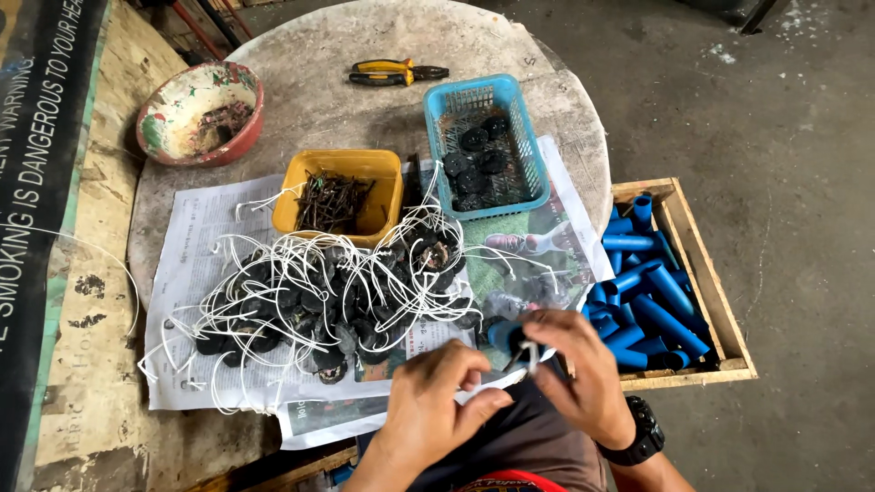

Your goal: Assemble small electrical components by inserting them into blue plastic tubes.

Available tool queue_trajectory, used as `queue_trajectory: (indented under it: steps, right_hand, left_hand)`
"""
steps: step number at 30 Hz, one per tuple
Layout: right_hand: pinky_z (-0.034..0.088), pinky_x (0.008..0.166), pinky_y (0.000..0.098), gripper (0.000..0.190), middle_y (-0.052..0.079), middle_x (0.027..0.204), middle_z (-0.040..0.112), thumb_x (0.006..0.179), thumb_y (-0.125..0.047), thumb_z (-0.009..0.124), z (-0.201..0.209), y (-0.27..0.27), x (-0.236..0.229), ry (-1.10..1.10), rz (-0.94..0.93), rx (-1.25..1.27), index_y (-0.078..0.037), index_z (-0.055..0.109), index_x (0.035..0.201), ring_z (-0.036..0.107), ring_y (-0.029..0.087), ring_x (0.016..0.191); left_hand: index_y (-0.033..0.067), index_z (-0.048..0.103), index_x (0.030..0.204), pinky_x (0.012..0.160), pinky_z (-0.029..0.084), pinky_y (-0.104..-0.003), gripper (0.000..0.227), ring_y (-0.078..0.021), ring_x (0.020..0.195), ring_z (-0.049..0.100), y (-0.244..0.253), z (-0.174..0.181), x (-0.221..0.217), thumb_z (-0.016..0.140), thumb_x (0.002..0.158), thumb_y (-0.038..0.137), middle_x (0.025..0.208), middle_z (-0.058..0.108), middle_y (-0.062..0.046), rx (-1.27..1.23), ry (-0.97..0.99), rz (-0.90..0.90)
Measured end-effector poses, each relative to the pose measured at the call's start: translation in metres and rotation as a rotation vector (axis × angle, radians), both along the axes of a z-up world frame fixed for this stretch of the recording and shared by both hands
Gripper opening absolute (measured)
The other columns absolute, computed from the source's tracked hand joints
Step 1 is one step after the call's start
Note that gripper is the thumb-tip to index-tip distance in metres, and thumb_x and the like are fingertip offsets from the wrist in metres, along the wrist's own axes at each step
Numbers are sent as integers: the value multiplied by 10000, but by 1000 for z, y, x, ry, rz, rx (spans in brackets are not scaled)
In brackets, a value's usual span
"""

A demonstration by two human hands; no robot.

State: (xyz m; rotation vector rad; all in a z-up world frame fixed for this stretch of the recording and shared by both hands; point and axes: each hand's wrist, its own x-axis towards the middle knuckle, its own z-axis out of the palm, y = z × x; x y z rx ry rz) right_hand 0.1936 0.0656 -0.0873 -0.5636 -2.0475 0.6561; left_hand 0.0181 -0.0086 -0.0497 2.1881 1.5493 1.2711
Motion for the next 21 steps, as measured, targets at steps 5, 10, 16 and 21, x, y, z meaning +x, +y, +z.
queue_trajectory:
  steps: [5, 10, 16, 21]
  right_hand:
    - [346, 478, 126, 358, 49, 1084, 483, 812, -119, 518, -10, 8, 12, 429, -150, -397, -61, 449, 1158, 388, 24, 584]
    - [514, 620, 271, 313, 79, 996, 531, 882, -148, 482, -15, 21, 16, 1034, 107, -1026, -106, 371, 1172, 567, 175, 816]
    - [523, 604, 300, 96, 7, 754, 587, 853, -221, 547, -42, 22, 10, 1060, 60, -1281, -152, 535, 920, 575, 133, 639]
    - [484, 657, 403, 218, 73, 858, 540, 849, -206, 474, -48, 17, 2, 784, 82, -1421, -117, 467, 1047, 574, 263, 789]
  left_hand:
    - [45, 485, 954, 555, 496, -275, 465, -161, 714, 584, -2, -4, -18, 430, 820, 486, 837, 559, -66, 19, 38, 163]
    - [92, 302, 1267, 719, 469, -422, 753, -284, 932, 565, -6, -18, -13, 578, 717, 526, 1127, 484, -128, -235, 57, 88]
    - [110, 408, 1186, 591, 461, -339, 486, -228, 704, 571, -6, -17, -5, 584, 772, 294, 922, 546, -74, -176, -85, 124]
    - [92, 439, 1146, 616, 477, -321, 459, -219, 738, 599, -5, 0, -10, 586, 769, 308, 918, 570, -88, -75, -75, 149]
